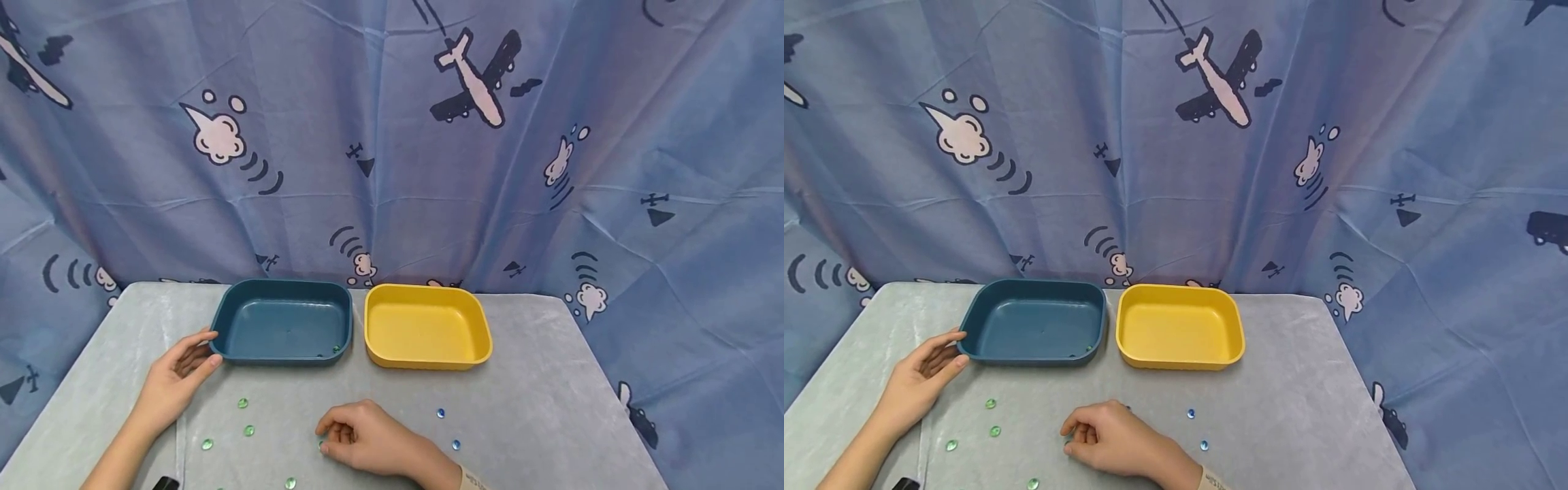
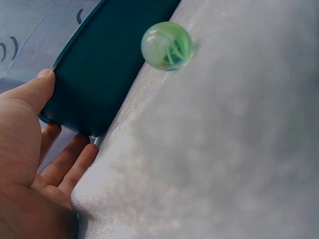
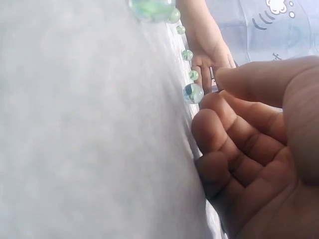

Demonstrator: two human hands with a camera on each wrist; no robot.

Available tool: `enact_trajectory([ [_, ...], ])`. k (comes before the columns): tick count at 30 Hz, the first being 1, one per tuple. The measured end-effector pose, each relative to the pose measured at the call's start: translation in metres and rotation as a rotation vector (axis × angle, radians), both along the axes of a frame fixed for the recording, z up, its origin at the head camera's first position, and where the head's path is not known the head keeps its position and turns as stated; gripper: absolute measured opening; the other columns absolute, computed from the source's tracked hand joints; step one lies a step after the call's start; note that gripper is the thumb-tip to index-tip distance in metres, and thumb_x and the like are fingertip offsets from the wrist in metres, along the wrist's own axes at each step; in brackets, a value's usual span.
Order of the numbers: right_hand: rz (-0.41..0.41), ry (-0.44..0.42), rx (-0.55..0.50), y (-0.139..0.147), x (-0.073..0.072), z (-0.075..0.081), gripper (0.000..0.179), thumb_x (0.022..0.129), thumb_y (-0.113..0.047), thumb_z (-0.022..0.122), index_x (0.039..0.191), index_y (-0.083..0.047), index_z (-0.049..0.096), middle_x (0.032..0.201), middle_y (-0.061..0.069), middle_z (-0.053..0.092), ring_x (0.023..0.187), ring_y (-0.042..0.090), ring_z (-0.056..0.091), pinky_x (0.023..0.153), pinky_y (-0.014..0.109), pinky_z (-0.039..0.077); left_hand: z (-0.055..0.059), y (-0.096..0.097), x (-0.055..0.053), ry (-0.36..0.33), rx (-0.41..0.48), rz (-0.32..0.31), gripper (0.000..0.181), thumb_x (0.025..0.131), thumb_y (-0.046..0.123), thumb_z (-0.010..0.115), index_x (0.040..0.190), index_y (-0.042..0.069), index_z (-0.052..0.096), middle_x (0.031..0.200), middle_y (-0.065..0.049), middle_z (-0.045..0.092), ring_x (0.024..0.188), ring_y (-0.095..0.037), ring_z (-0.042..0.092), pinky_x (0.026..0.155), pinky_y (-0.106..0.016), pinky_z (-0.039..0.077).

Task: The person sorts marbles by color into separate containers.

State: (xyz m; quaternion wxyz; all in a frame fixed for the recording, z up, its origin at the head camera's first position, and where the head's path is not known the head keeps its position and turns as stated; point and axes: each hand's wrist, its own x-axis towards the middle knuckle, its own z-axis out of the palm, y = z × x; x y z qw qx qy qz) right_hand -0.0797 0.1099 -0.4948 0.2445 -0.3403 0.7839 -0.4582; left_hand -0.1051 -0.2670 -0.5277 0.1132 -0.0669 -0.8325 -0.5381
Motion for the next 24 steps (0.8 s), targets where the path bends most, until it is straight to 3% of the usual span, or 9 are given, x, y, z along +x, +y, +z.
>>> enact_trajectory([
  [7,0.011,0.013,0.068,-0.0012,0.0006,-0.0014,0.012,0.101,-0.014,0.082,0.113,-0.016,0.079,0.080,-0.021,0.063,0.069,-0.006,0.058,0.064,0.017,0.057,-0.0007,0.0002,-0.0007,0.010,0.004,-0.003,0.045,0.105,0.007,0.075,0.149,0.002,0.063,0.157,-0.024,0.053,0.120,0.009,0.062,0.094,-0.009,0.055],
  [18,0.010,0.192,0.142,-0.0046,0.0011,-0.0067,0.013,0.099,-0.014,0.083,0.111,-0.020,0.079,0.080,-0.024,0.059,0.070,-0.012,0.053,0.064,0.011,0.053,-0.0033,-0.0016,-0.0047,0.030,-0.001,-0.003,0.045,0.104,0.004,0.075,0.147,0.001,0.063,0.157,-0.023,0.054,0.119,0.008,0.063,0.094,-0.010,0.055],
  [24,0.033,0.288,0.144,-0.0069,0.0021,-0.0083,0.014,0.099,-0.015,0.084,0.111,-0.021,0.080,0.081,-0.024,0.059,0.068,-0.014,0.050,0.063,0.007,0.049,0.0000,-0.0023,-0.0022,0.030,0.015,-0.008,0.045,0.104,0.002,0.075,0.147,-0.001,0.063,0.156,-0.032,0.052,0.119,0.008,0.063,0.094,-0.009,0.054],
])
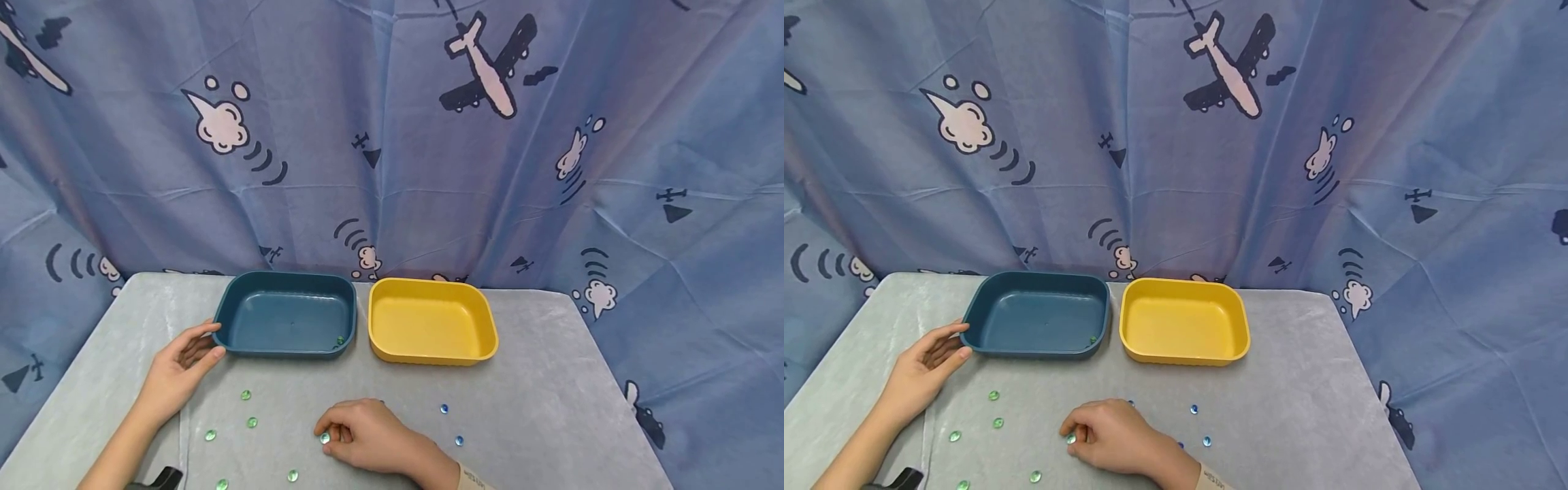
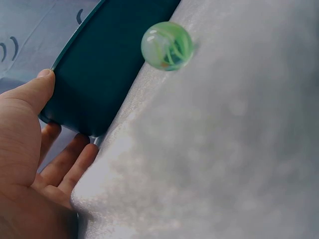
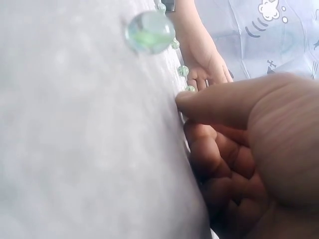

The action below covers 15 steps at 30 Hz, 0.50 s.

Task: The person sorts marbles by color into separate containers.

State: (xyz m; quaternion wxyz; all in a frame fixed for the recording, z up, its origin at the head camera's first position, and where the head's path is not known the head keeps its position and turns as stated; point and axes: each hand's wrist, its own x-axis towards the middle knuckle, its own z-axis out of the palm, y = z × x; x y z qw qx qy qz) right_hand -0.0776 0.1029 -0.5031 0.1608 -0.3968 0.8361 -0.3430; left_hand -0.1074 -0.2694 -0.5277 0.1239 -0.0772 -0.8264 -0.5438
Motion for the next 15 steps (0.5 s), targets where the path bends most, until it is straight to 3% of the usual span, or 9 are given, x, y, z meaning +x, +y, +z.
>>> enact_trajectory([
  [15,-0.024,-0.016,-0.016,-0.0007,-0.0002,-0.0003,0.012,0.097,-0.016,0.086,0.105,-0.022,0.079,0.081,-0.024,0.059,0.068,-0.014,0.051,0.062,0.008,0.049,0.0002,0.0001,0.0001,-0.011,-0.025,0.009,0.043,0.105,0.005,0.075,0.147,0.000,0.063,0.156,-0.033,0.052,0.120,0.009,0.062,0.095,-0.009,0.054],
])
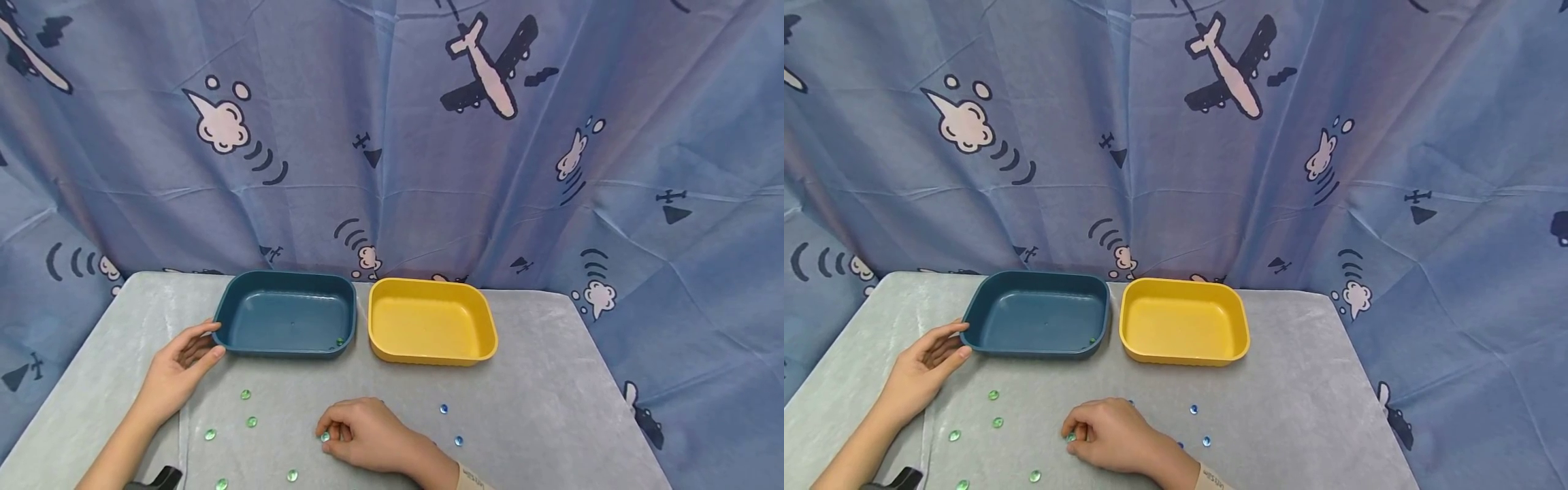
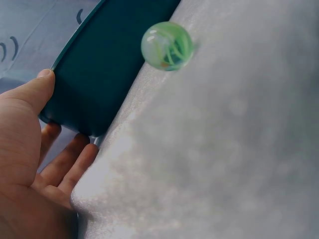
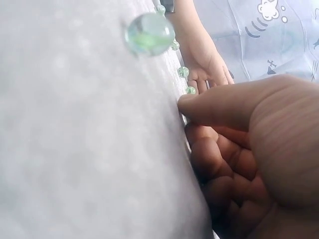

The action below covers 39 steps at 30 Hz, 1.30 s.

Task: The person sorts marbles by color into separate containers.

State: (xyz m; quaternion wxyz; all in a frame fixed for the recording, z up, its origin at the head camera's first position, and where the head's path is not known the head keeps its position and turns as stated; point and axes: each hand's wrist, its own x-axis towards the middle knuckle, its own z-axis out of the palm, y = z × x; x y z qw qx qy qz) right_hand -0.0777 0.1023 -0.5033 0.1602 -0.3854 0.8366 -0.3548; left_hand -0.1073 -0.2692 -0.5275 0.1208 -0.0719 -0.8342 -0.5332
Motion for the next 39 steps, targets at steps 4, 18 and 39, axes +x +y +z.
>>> enact_trajectory([
  [4,-0.007,-0.032,-0.004,-0.002,-0.001,0.000,0.012,0.097,-0.016,0.086,0.105,-0.022,0.079,0.081,-0.024,0.060,0.068,-0.013,0.052,0.062,0.009,0.051,0.002,-0.001,0.001,0.000,-0.007,0.009,0.043,0.105,0.006,0.075,0.146,0.000,0.064,0.156,-0.034,0.051,0.119,0.010,0.061,0.095,-0.008,0.053],
  [18,-0.049,-0.109,-0.013,0.002,0.003,0.007,0.009,0.099,-0.016,0.084,0.105,-0.020,0.079,0.080,-0.023,0.062,0.067,-0.010,0.054,0.063,0.013,0.054,0.000,0.002,-0.001,-0.014,0.017,-0.010,0.045,0.105,0.008,0.075,0.148,0.001,0.063,0.159,-0.031,0.050,0.120,0.011,0.060,0.095,-0.007,0.053],
  [39,-0.054,-0.121,-0.084,-0.003,-0.009,0.028,0.006,0.105,-0.015,0.077,0.111,-0.014,0.078,0.087,-0.018,0.066,0.077,-0.006,0.059,0.068,0.015,0.058,0.002,0.000,0.000,0.001,0.015,-0.016,0.045,0.105,0.007,0.075,0.148,0.001,0.063,0.157,-0.033,0.051,0.120,0.011,0.061,0.092,-0.009,0.055],
])
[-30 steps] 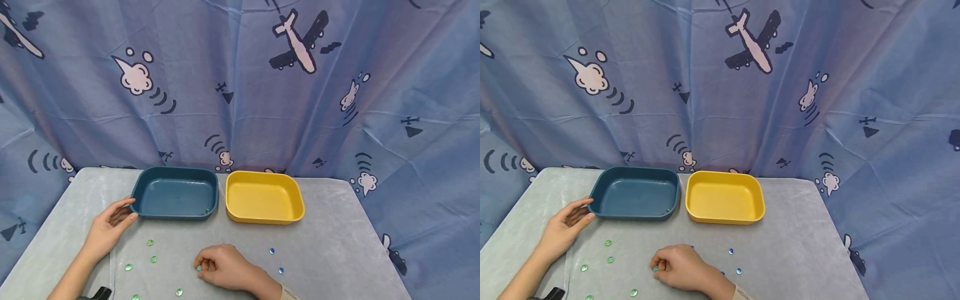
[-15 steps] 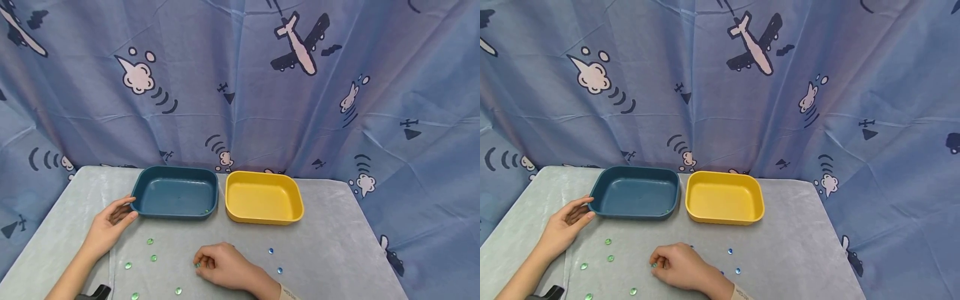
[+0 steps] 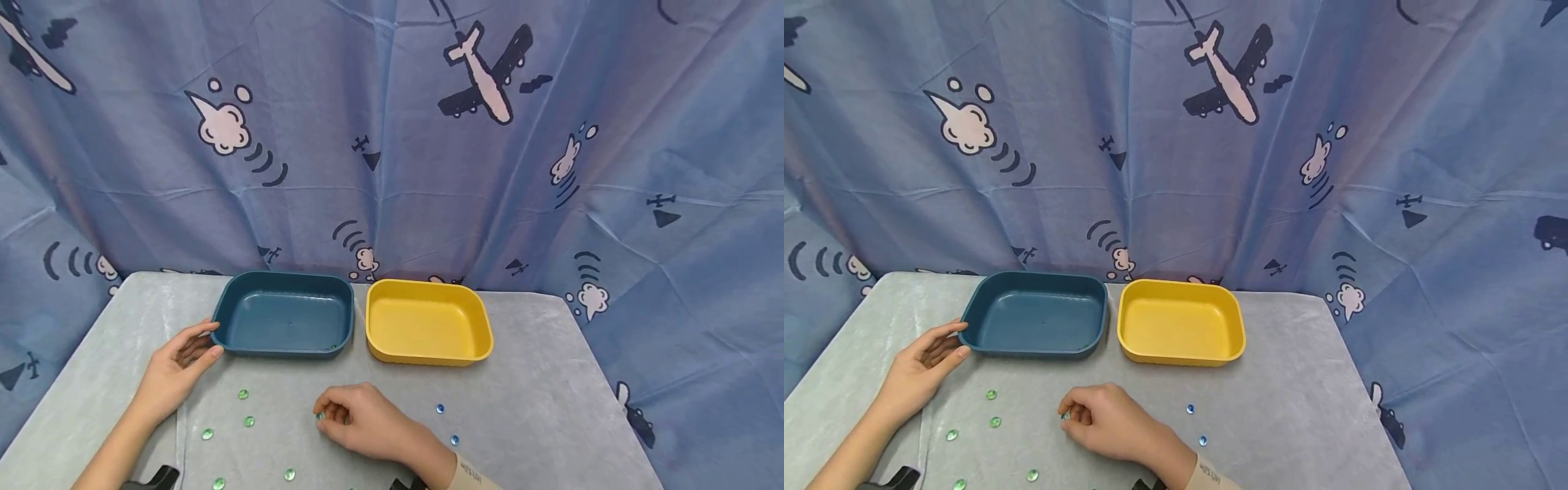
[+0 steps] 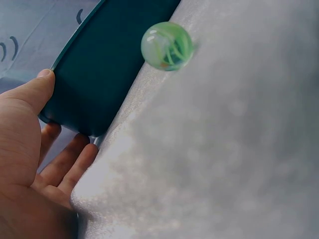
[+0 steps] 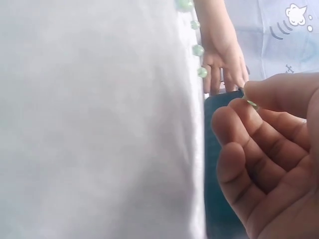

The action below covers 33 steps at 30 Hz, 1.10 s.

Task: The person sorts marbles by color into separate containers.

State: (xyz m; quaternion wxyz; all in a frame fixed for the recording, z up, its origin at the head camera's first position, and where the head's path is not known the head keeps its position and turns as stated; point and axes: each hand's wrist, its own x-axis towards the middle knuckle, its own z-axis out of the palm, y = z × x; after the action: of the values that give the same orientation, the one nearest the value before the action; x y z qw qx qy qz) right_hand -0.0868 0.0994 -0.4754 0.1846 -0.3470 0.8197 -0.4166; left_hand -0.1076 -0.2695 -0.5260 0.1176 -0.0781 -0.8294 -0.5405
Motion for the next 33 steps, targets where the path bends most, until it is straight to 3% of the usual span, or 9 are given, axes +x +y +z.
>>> enact_trajectory([
  [14,-0.063,0.002,-0.181,-0.006,-0.012,0.022,0.013,0.104,-0.009,0.076,0.117,-0.008,0.077,0.092,-0.012,0.068,0.081,0.000,0.059,0.069,0.018,0.056,-0.001,0.001,0.001,-0.010,0.006,-0.003,0.044,0.106,0.008,0.074,0.148,0.001,0.062,0.157,-0.034,0.050,0.118,0.011,0.061,0.090,-0.011,0.057],
  [23,-0.084,0.113,-0.228,-0.010,-0.023,0.037,0.014,0.104,-0.009,0.077,0.117,-0.014,0.078,0.095,-0.010,0.071,0.083,0.002,0.062,0.072,0.020,0.059,-0.001,0.001,0.001,-0.004,0.003,0.002,0.044,0.106,0.007,0.074,0.148,0.001,0.063,0.157,-0.033,0.050,0.118,0.011,0.062,0.091,-0.010,0.056],
  [29,-0.094,0.206,-0.253,-0.014,-0.035,0.043,0.014,0.102,-0.007,0.078,0.116,-0.009,0.078,0.095,-0.005,0.074,0.083,0.002,0.063,0.072,0.021,0.060,-0.001,0.001,0.001,-0.005,0.006,-0.003,0.044,0.106,0.007,0.074,0.148,0.001,0.062,0.158,-0.033,0.050,0.118,0.010,0.062,0.090,-0.010,0.057],
  [33,-0.113,0.216,-0.254,-0.017,-0.043,0.043,0.014,0.103,-0.009,0.077,0.117,-0.006,0.079,0.097,-0.004,0.074,0.084,0.002,0.064,0.073,0.021,0.060,-0.001,0.000,0.001,-0.005,0.011,-0.005,0.044,0.106,0.007,0.074,0.148,0.001,0.063,0.157,-0.033,0.050,0.118,0.010,0.062,0.091,-0.011,0.057],
])
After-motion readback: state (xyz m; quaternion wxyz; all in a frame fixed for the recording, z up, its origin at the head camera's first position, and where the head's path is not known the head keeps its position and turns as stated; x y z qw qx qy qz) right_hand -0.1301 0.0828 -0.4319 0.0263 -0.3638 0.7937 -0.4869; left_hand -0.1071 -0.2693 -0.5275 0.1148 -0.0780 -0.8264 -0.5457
